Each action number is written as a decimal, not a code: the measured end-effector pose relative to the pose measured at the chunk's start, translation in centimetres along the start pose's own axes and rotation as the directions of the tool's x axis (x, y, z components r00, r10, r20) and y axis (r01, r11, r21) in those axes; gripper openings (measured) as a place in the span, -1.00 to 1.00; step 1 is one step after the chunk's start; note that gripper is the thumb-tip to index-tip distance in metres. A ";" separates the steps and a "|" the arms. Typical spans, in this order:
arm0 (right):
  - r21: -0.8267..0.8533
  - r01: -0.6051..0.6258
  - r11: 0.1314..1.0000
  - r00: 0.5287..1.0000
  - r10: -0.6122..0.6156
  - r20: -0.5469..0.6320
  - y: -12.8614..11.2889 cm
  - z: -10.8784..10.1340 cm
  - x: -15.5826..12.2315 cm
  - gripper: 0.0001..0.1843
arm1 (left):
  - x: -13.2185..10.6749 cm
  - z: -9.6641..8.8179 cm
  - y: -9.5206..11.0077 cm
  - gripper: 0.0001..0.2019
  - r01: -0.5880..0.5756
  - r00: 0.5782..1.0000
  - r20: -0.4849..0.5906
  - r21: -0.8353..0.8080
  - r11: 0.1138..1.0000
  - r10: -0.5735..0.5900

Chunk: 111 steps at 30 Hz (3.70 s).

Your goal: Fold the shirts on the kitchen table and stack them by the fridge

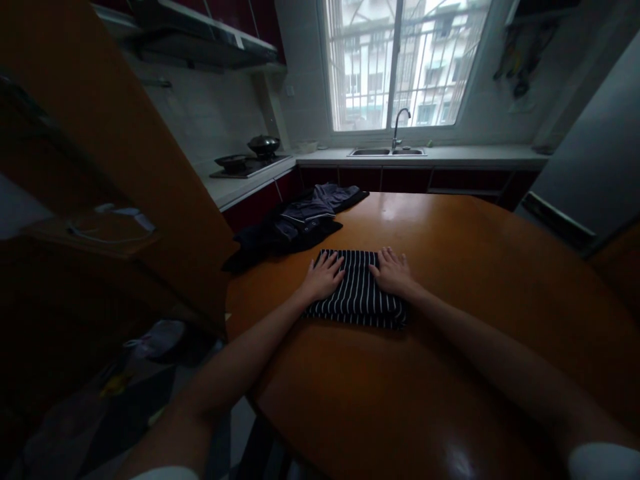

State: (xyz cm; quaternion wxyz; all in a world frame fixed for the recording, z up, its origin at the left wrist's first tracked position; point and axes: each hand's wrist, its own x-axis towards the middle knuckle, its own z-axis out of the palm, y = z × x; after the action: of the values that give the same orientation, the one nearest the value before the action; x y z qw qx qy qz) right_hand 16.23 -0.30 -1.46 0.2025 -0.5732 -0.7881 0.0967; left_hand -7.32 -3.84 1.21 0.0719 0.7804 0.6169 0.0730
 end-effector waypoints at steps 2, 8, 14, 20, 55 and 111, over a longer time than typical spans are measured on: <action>0.046 -0.067 0.997 0.998 0.067 0.000 2.0 -0.4 0.3 -0.30 | 0.0 0.0 -0.1 -0.41 -0.007 1.000 0.005 0.001 1.000 0.007; 0.139 -0.131 0.982 0.982 0.148 -0.120 3.1 -3.9 1.0 -0.36 | 0.4 0.2 -0.4 -0.41 -0.011 1.000 0.005 -0.016 1.000 0.011; 0.104 0.309 0.945 0.947 -0.316 0.057 -2.8 -3.9 -4.7 -0.38 | 0.5 0.4 -0.6 -0.38 0.009 1.000 -0.011 -0.016 1.000 -0.009; 0.059 0.313 0.948 0.946 -0.317 0.072 -2.0 -2.8 -9.8 -0.31 | 0.3 0.3 -0.2 -0.39 0.013 1.000 -0.018 -0.060 0.998 -0.014; 0.381 -0.104 0.919 0.959 0.195 -0.207 3.9 -2.9 -0.3 -0.27 | 1.2 -2.6 -3.7 -0.45 0.249 0.954 -0.136 -0.137 0.959 -0.267; 0.164 -0.483 0.860 0.839 0.508 -0.195 25.8 -17.0 -2.7 -0.67 | 12.6 2.5 16.1 -0.72 -0.081 0.991 0.071 -0.387 0.918 0.117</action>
State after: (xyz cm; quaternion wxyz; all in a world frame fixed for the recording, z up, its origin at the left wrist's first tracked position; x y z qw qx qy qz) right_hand 46.48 4.14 3.32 0.2914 -0.7531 -0.5773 0.1209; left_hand 11.43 4.69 2.34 0.2477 0.7839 0.5466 0.1597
